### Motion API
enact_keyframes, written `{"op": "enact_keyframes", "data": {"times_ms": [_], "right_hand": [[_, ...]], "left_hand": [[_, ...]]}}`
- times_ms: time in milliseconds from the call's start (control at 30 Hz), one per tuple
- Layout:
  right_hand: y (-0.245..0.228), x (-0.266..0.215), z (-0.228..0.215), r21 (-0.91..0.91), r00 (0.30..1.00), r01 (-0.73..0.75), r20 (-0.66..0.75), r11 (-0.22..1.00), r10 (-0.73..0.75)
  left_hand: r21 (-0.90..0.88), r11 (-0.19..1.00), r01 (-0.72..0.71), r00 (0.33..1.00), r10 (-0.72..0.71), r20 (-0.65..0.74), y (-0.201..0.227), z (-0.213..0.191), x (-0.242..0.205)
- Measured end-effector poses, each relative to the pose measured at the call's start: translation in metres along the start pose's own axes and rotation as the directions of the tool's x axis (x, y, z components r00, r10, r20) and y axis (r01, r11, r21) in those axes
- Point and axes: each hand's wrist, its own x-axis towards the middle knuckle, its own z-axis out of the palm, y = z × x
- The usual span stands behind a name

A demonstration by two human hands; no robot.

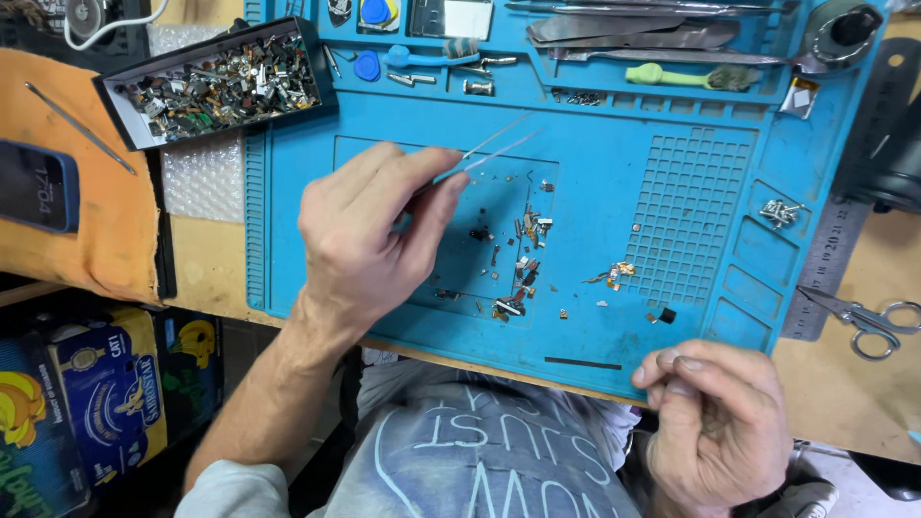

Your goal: The person uses tweezers to pick up and sort small electronic components on a blue work mat. They move individual pieces around the mat, occasionally using their right hand to assist in positioning or separating items.

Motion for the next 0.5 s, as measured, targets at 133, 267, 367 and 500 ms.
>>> {"op": "enact_keyframes", "data": {"times_ms": [133, 267, 367, 500], "right_hand": [[0.000, -0.003, 0.001, -0.006, 1.000, -0.016, -0.020, 1.000, 0.016], [0.005, -0.004, 0.000, -0.012, 1.000, 0.006, -0.003, 1.000, -0.006], [0.008, -0.005, 0.001, -0.009, 0.999, 0.032, -0.013, 0.999, -0.032], [0.003, -0.003, 0.004, -0.020, 1.000, 0.016, -0.025, 1.000, -0.016]], "left_hand": [[-0.037, 0.996, 0.077, 0.997, -0.077, -0.012, 0.016, -0.014, -0.041], [-0.153, 0.982, 0.106, 0.994, -0.105, 0.020, 0.024, -0.014, -0.073], [-0.174, 0.980, 0.099, 0.995, -0.096, 0.028, 0.026, -0.010, -0.077], [-0.117, 0.990, 0.080, 0.996, -0.074, 0.050, 0.029, -0.003, -0.071]]}}
